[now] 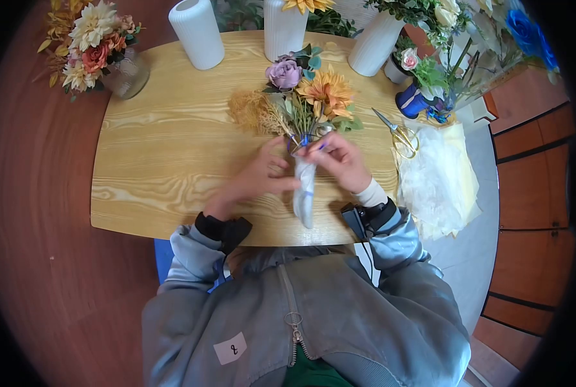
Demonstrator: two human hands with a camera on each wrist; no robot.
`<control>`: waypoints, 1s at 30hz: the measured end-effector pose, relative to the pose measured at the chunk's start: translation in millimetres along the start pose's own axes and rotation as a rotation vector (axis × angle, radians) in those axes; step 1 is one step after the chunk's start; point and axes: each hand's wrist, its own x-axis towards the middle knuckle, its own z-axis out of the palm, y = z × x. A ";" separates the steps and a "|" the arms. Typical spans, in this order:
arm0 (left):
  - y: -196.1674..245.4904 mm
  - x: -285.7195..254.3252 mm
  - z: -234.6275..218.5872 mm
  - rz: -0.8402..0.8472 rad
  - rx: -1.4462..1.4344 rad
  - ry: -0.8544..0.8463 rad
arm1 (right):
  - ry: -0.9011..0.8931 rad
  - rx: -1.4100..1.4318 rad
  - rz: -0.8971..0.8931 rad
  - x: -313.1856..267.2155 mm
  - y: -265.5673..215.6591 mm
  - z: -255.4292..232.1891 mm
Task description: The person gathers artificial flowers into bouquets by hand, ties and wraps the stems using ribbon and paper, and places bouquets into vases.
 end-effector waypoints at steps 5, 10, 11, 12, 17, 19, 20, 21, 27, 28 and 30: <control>-21.9 13.0 28.0 0.053 -0.309 0.059 | -0.113 -0.397 -0.069 -0.7 -16.8 2.0; -32.6 7.0 -3.7 -0.235 -1.091 -0.089 | 0.129 -0.120 -0.063 -11.5 -19.5 -21.4; -29.8 5.0 -3.8 -0.234 -1.093 -0.088 | 0.175 -0.132 -0.090 -13.0 -18.0 -34.1; -23.6 2.5 -3.5 -0.176 -1.032 -0.013 | 0.331 -0.136 -0.095 -14.6 -20.0 -49.1; -15.1 0.3 10.2 -0.114 -0.556 0.312 | 1.052 -0.288 -0.098 -21.4 -19.9 -126.0; -26.1 3.3 13.1 -0.071 -0.361 0.169 | 1.056 -0.354 -0.072 -24.9 -25.8 -150.2; -25.5 3.0 11.3 -0.071 -0.362 0.169 | 1.060 -0.417 -0.045 -26.8 -26.9 -157.2; -23.3 2.7 8.0 -0.058 -0.338 0.112 | 1.060 -0.417 -0.044 -29.5 -23.7 -161.7; -15.1 0.9 2.4 -0.189 -0.628 0.112 | 0.821 -1.250 -0.159 -23.8 -36.8 -81.5; -17.3 2.3 1.8 -0.128 -0.405 0.103 | 0.656 -1.088 -0.072 -22.4 -39.6 -56.1; -28.8 9.9 1.5 -0.066 -0.228 0.085 | 0.340 -0.862 -0.079 -19.0 -28.8 -7.0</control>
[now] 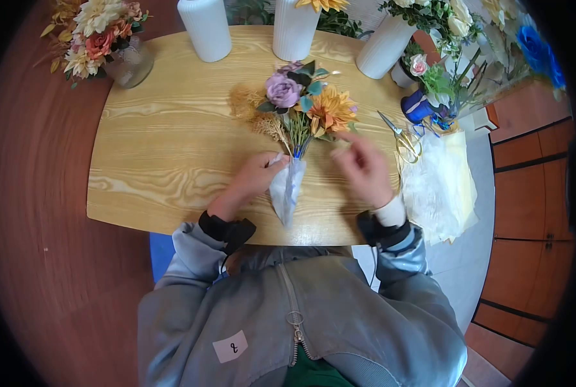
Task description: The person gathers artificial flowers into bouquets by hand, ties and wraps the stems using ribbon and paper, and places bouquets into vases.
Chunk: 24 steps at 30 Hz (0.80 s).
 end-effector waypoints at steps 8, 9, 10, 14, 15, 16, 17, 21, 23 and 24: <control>-0.8 -10.4 -12.4 0.102 -0.015 0.187 | -0.382 -0.055 -0.116 -7.5 -3.7 44.3; -3.3 -10.7 -20.8 0.118 0.063 0.260 | -0.390 -0.008 -0.112 -8.0 0.2 43.0; -4.7 -10.2 -25.0 0.135 0.143 0.330 | -0.391 -0.008 -0.112 -8.6 4.7 40.5; -1.4 -14.5 -21.3 0.363 0.584 0.512 | -0.289 0.127 0.041 -5.7 12.6 28.0; 5.5 -12.8 -16.6 0.333 0.542 0.461 | -0.261 0.270 0.160 -3.9 13.0 25.9; 10.0 -9.7 -12.1 0.303 0.499 0.408 | -0.217 0.317 0.191 -2.7 15.4 26.5; 7.9 -4.3 -8.1 0.305 0.499 0.403 | -0.213 0.315 0.194 -2.8 11.9 27.3; 7.1 15.9 -5.3 0.156 0.436 0.265 | -0.275 -0.023 0.028 -3.1 1.9 45.2; 8.9 18.8 -8.7 0.077 0.499 0.198 | -0.341 0.006 0.010 -2.4 3.8 55.8; 7.2 19.8 -9.4 0.097 0.450 0.201 | -0.368 0.084 0.013 -1.1 -6.1 51.5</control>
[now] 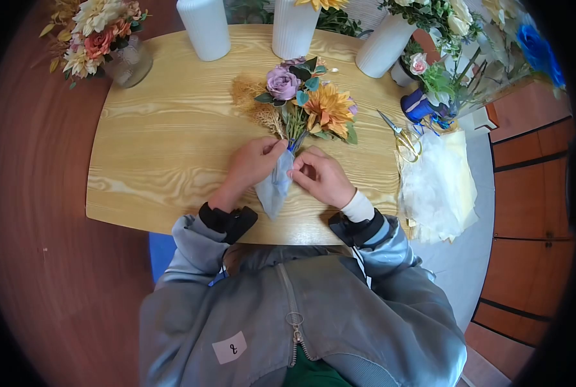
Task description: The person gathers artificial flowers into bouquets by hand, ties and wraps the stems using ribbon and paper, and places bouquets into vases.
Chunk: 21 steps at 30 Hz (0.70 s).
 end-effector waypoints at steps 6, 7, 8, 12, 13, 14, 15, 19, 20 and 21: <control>0.8 17.4 1.2 -0.060 -0.302 -0.109 | -0.053 0.274 -0.370 2.2 -10.1 3.0; 5.1 18.5 1.5 0.002 -0.437 -0.138 | -0.053 0.273 -0.371 -0.8 -14.0 2.3; 12.7 17.2 0.8 0.003 -0.437 -0.138 | -0.075 0.331 -0.275 -5.9 -17.7 2.3; 19.3 19.2 2.3 -0.101 -0.583 -0.039 | -0.327 0.344 -0.220 -20.1 -32.5 -23.5; 15.3 21.0 3.1 -0.150 -0.681 -0.061 | -0.328 0.344 -0.218 -21.9 -32.1 -32.8; 12.1 21.6 1.8 -0.151 -0.682 -0.061 | -0.391 0.338 -0.279 -23.2 -30.0 -43.1; 8.9 21.8 -1.2 -0.167 -0.646 -0.056 | -0.453 0.331 -0.341 -25.5 -26.8 -51.7; 24.1 8.2 -1.9 -0.270 -0.706 -0.065 | -0.219 0.443 -0.033 -37.5 -10.2 -73.8; 20.9 8.8 -0.7 -0.271 -0.707 -0.063 | -0.198 0.504 0.096 -36.0 -10.7 -76.7; 13.8 10.8 0.7 -0.282 -0.748 -0.030 | -0.172 0.563 0.225 -35.3 -10.8 -78.2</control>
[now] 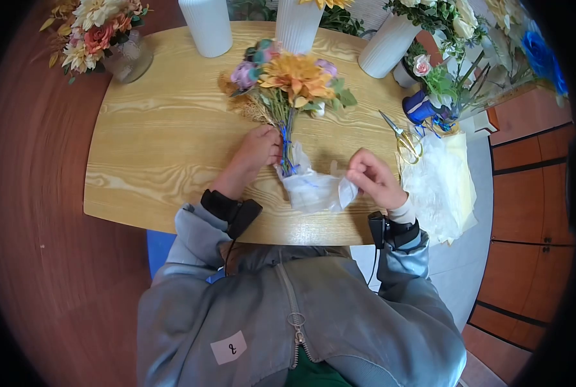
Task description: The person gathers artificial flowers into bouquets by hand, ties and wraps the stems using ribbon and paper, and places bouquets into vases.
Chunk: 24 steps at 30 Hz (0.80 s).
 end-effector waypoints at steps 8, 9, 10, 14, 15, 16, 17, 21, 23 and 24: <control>1.4 18.1 -32.7 0.255 0.040 0.173 | -0.324 -0.288 0.053 4.5 14.1 -12.2; 4.9 12.9 -32.9 0.236 0.055 0.184 | -0.234 -0.335 -0.014 6.4 13.8 -16.6; 7.8 7.3 -32.0 0.215 0.070 0.190 | -0.235 -0.334 -0.011 12.5 17.5 -13.6; 11.3 -3.7 -34.3 0.045 0.042 0.102 | 0.502 -0.660 -0.245 38.2 34.8 -9.8; 11.0 -6.2 -38.1 0.046 0.125 0.087 | 0.614 -0.812 -0.427 43.0 30.7 -5.8; 9.8 -8.9 -39.8 0.045 0.209 0.071 | 0.725 -0.960 -0.613 46.7 26.7 -0.2; 8.6 -13.6 -39.1 0.039 0.207 0.073 | 0.721 -0.959 -0.608 48.3 25.2 7.8; 7.0 -25.3 -38.8 0.140 0.415 -0.018 | 0.438 -0.636 -0.360 54.0 19.4 41.8; 5.5 -25.8 -46.1 0.175 0.459 -0.054 | 0.322 -0.559 -0.210 61.2 18.5 54.2; 3.1 -24.4 -50.7 0.163 0.501 -0.056 | 0.276 -0.578 -0.246 65.2 19.9 59.1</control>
